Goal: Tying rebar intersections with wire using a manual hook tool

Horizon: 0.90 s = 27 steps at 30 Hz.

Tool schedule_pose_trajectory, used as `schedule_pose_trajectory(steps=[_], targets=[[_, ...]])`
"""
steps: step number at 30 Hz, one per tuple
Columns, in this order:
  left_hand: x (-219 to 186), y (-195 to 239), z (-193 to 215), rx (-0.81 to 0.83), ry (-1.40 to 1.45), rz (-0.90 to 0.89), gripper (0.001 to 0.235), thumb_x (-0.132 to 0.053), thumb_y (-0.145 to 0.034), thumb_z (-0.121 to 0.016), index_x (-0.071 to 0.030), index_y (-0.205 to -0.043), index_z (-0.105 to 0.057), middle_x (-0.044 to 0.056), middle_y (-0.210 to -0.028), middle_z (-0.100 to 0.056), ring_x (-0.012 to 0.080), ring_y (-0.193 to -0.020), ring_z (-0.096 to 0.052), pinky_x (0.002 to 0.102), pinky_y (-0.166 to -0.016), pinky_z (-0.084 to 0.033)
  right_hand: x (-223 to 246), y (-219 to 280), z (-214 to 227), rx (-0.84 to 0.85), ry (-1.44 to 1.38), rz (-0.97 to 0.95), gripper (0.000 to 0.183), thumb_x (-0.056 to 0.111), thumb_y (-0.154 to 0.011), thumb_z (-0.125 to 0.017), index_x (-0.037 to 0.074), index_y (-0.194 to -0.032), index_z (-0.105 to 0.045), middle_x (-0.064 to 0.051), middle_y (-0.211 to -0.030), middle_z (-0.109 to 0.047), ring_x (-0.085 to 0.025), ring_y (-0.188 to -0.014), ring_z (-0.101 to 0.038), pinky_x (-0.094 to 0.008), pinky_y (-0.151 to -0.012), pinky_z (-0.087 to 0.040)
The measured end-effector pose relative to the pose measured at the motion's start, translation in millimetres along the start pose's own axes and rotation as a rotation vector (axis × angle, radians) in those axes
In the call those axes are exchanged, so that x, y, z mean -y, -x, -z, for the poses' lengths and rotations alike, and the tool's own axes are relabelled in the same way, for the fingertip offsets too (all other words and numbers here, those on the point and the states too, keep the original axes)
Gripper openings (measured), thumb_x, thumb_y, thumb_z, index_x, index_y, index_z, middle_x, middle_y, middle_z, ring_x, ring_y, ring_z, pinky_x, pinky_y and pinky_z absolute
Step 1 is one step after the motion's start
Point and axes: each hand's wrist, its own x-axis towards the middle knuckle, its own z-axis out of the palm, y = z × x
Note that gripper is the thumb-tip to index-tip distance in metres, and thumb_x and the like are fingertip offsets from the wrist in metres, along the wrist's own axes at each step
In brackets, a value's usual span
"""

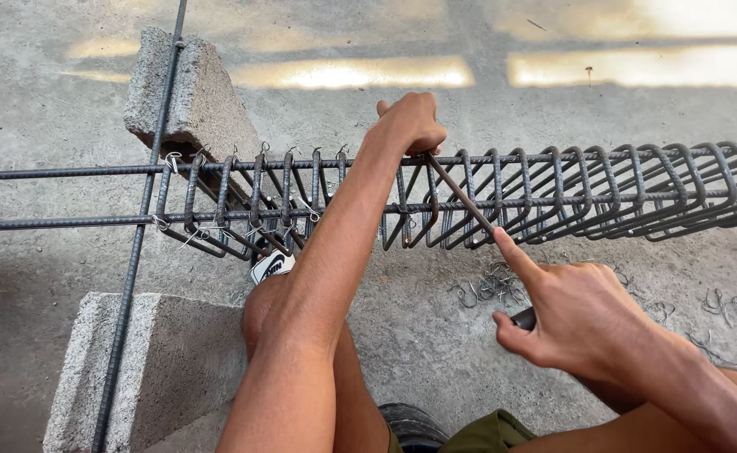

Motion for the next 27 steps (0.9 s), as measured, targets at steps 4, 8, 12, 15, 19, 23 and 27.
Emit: schedule_pose_trajectory(steps=[4,8,12,15,19,23,27], targets=[[-0.4,-1.7,-0.1,-0.028,0.003,0.019,0.011,-0.01,-0.079,-0.07,-0.012,-0.07,-0.075,0.004,-0.072,-0.074,0.0222,-0.081,-0.072,0.071,-0.116,-0.017,-8.4,6.8,7.5,-0.009,-0.229,-0.014,0.098,0.061,-0.08,-0.051,0.023,-0.164,-0.017,0.001,-0.046,-0.064,-0.012,-0.038,-0.04,-0.033,-0.04,-0.03],[2.9,-8.3,-1.8,-0.034,-0.009,0.063,0.011,-0.011,-0.079,-0.067,-0.014,-0.073,-0.076,-0.003,-0.062,-0.071,0.0155,-0.065,-0.063,0.048,-0.098,-0.032,-19.7,8.6,7.6,-0.014,-0.61,-0.041,0.093,0.045,-0.074,-0.057,0.026,-0.162,-0.032,-0.008,-0.056,-0.073,-0.018,-0.042,-0.048,-0.038,-0.046,-0.024],[3.8,-5.6,1.5,-0.016,0.041,0.118,0.016,-0.009,-0.084,-0.061,-0.013,-0.078,-0.075,-0.007,-0.064,-0.074,0.0132,-0.067,-0.067,0.055,-0.11,-0.027,-47.9,-1.4,-22.2,-0.156,-0.926,0.127,0.091,0.04,-0.07,-0.055,0.013,-0.157,-0.047,-0.008,-0.048,-0.055,-0.02,-0.046,-0.043,-0.039,-0.05,-0.02],[5.5,-6.4,-0.4,-0.034,0.003,0.113,0.021,-0.013,-0.086,-0.061,-0.015,-0.072,-0.077,-0.009,-0.063,-0.074,0.0126,-0.068,-0.064,0.049,-0.103,-0.031,-54.5,-2.8,-30.0,-0.176,-1.14,0.198,0.089,0.027,-0.067,-0.054,0.009,-0.154,-0.052,-0.01,-0.055,-0.057,-0.021,-0.052,-0.045,-0.038,-0.053,-0.027],[12.4,-14.7,-4.1,0.005,0.043,0.149,0.014,-0.017,-0.091,-0.063,-0.014,-0.082,-0.073,-0.01,-0.062,-0.072,0.011,-0.077,-0.066,0.046,-0.104,-0.032,-68.2,-13.4,-54.7,-0.165,-1.331,0.293,0.086,0.016,-0.069,-0.049,0.003,-0.154,-0.047,-0.004,-0.049,-0.049,-0.013,-0.043,-0.035,-0.03,-0.042,-0.02],[14.9,-17.6,-7.2,-0.032,0.083,0.167,0.019,-0.018,-0.092,-0.061,-0.015,-0.077,-0.073,-0.01,-0.06,-0.071,0.0085,-0.065,-0.064,0.045,-0.1,-0.032,-80.9,-22.0,-91.5,-0.064,-1.951,0.486,0.08,0.019,-0.077,-0.054,-0.006,-0.152,-0.043,0.001,-0.058,-0.042,-0.011,-0.055,-0.039,-0.027,-0.052,-0.027],[15.7,-16.1,-5.0,-0.027,0.125,0.223,0.017,-0.016,-0.092,-0.059,-0.011,-0.081,-0.072,-0.008,-0.067,-0.076,0.0085,-0.07,-0.066,0.041,-0.097,-0.034,-67.6,-20.0,-98.2,-0.02,-2.47,0.478,0.078,0.017,-0.077,-0.059,-0.013,-0.148,-0.043,0.004,-0.06,-0.046,-0.01,-0.058,-0.045,-0.031,-0.064,-0.038]])
